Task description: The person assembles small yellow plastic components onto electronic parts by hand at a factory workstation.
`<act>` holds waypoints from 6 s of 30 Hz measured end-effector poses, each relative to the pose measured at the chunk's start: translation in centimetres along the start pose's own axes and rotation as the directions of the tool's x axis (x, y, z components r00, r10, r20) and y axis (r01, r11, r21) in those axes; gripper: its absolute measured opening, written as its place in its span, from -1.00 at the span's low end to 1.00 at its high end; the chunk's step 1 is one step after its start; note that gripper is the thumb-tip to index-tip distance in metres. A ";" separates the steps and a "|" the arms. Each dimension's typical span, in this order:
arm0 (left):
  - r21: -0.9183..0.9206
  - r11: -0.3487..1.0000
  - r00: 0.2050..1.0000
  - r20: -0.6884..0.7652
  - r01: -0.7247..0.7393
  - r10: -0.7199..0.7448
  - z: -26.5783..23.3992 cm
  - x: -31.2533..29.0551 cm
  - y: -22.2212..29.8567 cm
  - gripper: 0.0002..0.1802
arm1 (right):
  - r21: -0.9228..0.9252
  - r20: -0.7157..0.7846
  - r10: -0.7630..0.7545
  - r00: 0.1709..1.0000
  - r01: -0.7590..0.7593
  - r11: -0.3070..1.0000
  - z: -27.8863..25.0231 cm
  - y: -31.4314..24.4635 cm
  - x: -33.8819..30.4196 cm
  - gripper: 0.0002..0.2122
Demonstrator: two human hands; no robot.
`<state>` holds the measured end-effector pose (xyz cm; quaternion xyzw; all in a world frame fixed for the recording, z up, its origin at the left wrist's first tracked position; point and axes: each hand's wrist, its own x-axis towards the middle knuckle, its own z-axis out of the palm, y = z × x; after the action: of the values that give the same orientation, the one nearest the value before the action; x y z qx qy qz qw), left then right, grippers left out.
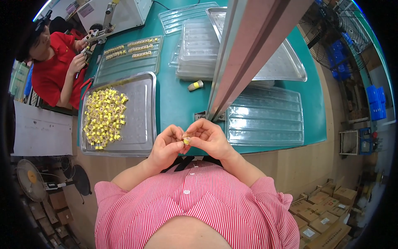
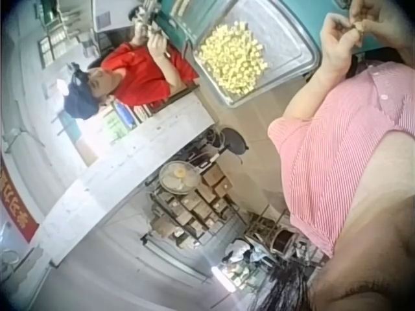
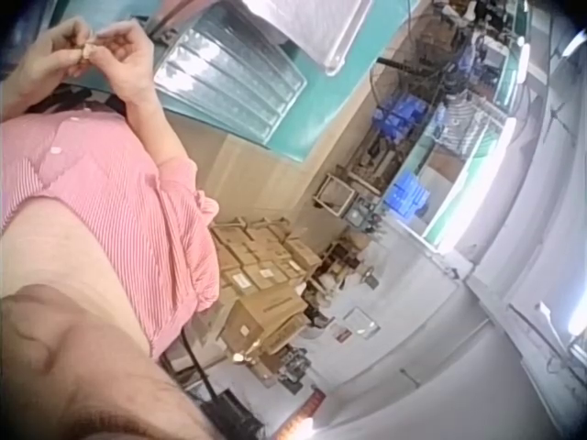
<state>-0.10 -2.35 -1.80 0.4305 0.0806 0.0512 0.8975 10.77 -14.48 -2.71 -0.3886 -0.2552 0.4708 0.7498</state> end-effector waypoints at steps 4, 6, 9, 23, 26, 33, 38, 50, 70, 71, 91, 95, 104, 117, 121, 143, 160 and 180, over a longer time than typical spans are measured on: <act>0.010 1.000 1.000 0.001 0.009 -0.009 0.0 0.0 0.2 -0.85 | -0.019 -0.020 0.005 1.000 -0.005 1.000 0.0 0.0 0.0 -0.82; 0.218 0.975 0.994 -0.093 -0.031 0.052 0.4 -0.2 0.7 -0.82 | -0.011 -0.049 0.001 0.999 -0.001 1.000 0.3 0.0 0.2 -0.83; 0.537 0.726 0.865 0.012 -0.429 0.502 0.7 -0.3 -0.2 -0.75 | 0.030 -0.077 -0.003 0.997 0.006 1.000 0.2 0.5 0.4 -0.84; 0.828 0.061 0.652 0.390 -0.557 0.650 -0.1 0.4 1.1 -0.82 | 0.006 -0.062 0.034 0.997 -0.034 0.999 0.4 -0.1 0.4 -0.84; 0.852 0.209 0.787 0.313 -0.480 0.531 -0.2 0.3 2.1 -0.86 | -0.096 -0.061 0.049 0.997 -0.055 0.994 0.7 -0.7 0.4 -0.84; 0.418 0.909 0.999 -0.041 -0.001 0.020 -0.2 0.2 2.8 -0.88 | -0.089 -0.095 0.078 0.992 -0.086 0.992 0.6 -0.1 0.4 -0.83; 0.254 0.966 0.999 -0.031 0.043 -0.036 -0.6 0.2 2.6 -0.84 | 0.037 -0.085 0.086 0.993 -0.083 0.996 0.5 0.0 0.5 -0.84; 0.304 0.942 0.990 -0.022 0.140 -0.139 -1.3 0.6 2.6 -0.84 | -0.109 -0.031 0.129 0.991 -0.131 0.985 0.4 -0.8 0.7 -0.84; 0.150 0.981 0.993 -0.017 0.121 -0.120 -0.9 0.5 2.1 -0.85 | -0.035 -0.060 0.116 0.991 -0.118 0.992 0.0 -0.1 0.6 -0.84; 0.149 0.981 0.993 -0.018 0.120 -0.119 -0.9 0.4 2.1 -0.85 | -0.035 -0.058 0.117 0.991 -0.119 0.992 0.1 -0.1 0.6 -0.84; 0.342 0.939 0.986 -0.136 -0.041 0.092 0.0 -0.1 2.1 -0.86 | 0.359 -0.055 0.248 0.967 -0.212 0.909 0.1 0.8 0.9 -0.87; 0.566 0.788 0.933 -0.088 -0.243 0.350 -0.3 -0.1 1.0 -0.89 | 0.396 -0.021 0.225 0.974 -0.199 0.897 0.1 1.0 1.0 -0.84; 0.798 0.509 0.858 0.020 -0.323 0.514 -0.3 0.0 1.3 -0.87 | 0.434 -0.053 0.232 0.971 -0.187 0.882 0.4 1.2 1.2 -0.84; 0.884 0.330 0.797 0.075 -0.332 0.600 -0.2 0.1 1.7 -0.85 | 0.396 -0.085 0.252 0.964 -0.199 0.896 0.6 1.6 2.0 -0.88; 0.901 0.286 0.786 0.089 -0.326 0.612 -0.2 0.3 1.8 -0.86 | 0.360 -0.154 0.243 0.958 -0.174 0.916 0.9 1.6 2.1 -0.90; 0.999 -0.035 0.709 0.045 -0.029 0.704 -8.6 2.6 9.2 -0.94 | 0.112 -0.282 0.267 0.921 -0.244 0.963 1.4 1.0 1.7 -0.88; 0.619 -0.153 0.621 -0.673 0.770 0.403 -26.9 9.7 20.7 -0.72 | 0.074 -0.282 0.273 0.920 -0.263 0.962 0.6 0.9 0.3 -0.91; 0.631 -0.471 0.733 -0.241 0.617 0.636 -21.5 10.8 17.5 -0.77 | 0.091 -0.232 0.325 0.917 -0.312 0.946 0.6 0.6 0.0 -0.90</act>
<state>6.06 26.79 -2.46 0.9079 0.3950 0.1188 -0.0745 10.04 -14.09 -2.81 -0.4600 -0.0823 0.5418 0.6986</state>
